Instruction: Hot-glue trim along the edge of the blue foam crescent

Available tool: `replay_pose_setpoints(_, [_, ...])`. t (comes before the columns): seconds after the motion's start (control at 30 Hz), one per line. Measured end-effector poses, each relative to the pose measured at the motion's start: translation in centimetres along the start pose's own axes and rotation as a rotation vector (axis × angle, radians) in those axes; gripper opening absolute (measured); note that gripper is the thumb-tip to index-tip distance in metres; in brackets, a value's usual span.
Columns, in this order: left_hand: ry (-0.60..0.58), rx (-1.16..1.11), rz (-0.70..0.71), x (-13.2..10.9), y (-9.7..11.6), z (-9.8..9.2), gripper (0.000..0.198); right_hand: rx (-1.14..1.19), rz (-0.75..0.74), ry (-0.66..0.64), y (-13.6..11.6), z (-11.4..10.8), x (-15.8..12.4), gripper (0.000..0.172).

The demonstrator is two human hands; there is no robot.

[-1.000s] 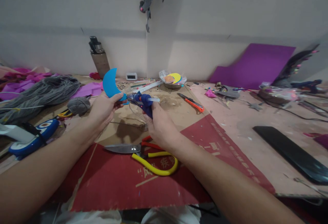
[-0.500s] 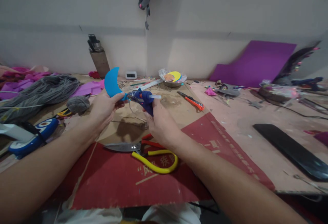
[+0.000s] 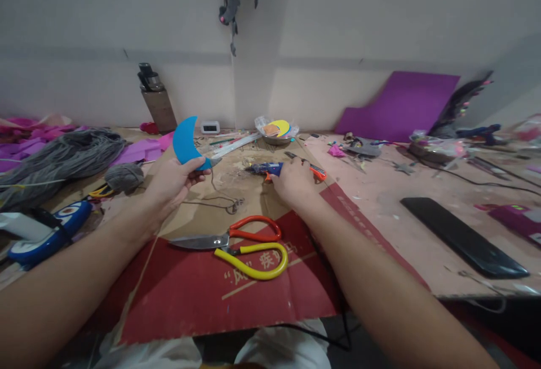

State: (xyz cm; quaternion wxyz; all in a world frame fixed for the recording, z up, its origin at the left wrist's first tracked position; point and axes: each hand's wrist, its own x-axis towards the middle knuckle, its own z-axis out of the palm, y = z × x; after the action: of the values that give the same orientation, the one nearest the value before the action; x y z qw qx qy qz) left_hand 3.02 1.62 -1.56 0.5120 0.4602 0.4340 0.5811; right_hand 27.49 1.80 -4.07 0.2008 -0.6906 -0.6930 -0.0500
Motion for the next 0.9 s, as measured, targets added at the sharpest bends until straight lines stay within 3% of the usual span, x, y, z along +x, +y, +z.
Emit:
replay_pose_setpoints(0.07, [0.009,-0.026,-0.008,-0.2,0.2,0.1,0.019,0.007,-0.014,0.180,-1.2,-1.1,-0.7,0.023])
replay_pose_setpoints(0.13, [0.021,-0.054,-0.018,-0.3,0.5,0.2,0.018,0.222,-0.099,0.249,-3.3,-2.1,-1.6,0.020])
replay_pose_setpoints(0.17, [0.024,-0.067,-0.020,-0.4,0.5,0.2,0.018,0.374,-0.164,0.219,-4.6,-2.4,-1.9,0.021])
replay_pose_setpoints(0.27, [0.013,-0.112,-0.011,-0.3,0.7,0.2,0.018,0.814,-0.272,-0.043,-8.3,-2.3,-2.2,0.039])
replay_pose_setpoints(0.33, [0.012,-0.152,0.017,-0.1,0.8,0.0,0.019,1.053,-0.240,-0.209,-10.3,-1.6,-1.9,0.052])
replay_pose_setpoints(0.4, [0.028,-0.196,0.056,0.1,0.9,-0.3,0.020,1.169,-0.174,-0.313,-11.6,-0.8,-1.4,0.055])
replay_pose_setpoints(0.43, [0.040,-0.216,0.070,0.3,0.9,-0.4,0.021,1.175,-0.148,-0.308,-12.0,-0.4,-1.3,0.052])
replay_pose_setpoints(0.5, [0.069,-0.246,0.078,0.6,0.8,-0.7,0.023,1.103,-0.156,-0.177,-12.2,0.1,-1.1,0.037])
replay_pose_setpoints(0.63, [0.110,-0.241,0.052,1.1,0.6,-1.0,0.024,0.845,-0.372,0.166,-11.6,0.3,-1.2,0.001])
replay_pose_setpoints(0.73, [0.127,-0.205,0.029,0.9,0.6,-0.9,0.023,0.715,-0.517,0.279,-10.9,0.1,-1.3,0.010])
replay_pose_setpoints(0.9, [0.118,-0.120,0.027,0.4,0.7,-0.6,0.025,0.581,-0.628,0.288,-10.3,-0.2,-1.2,0.018])
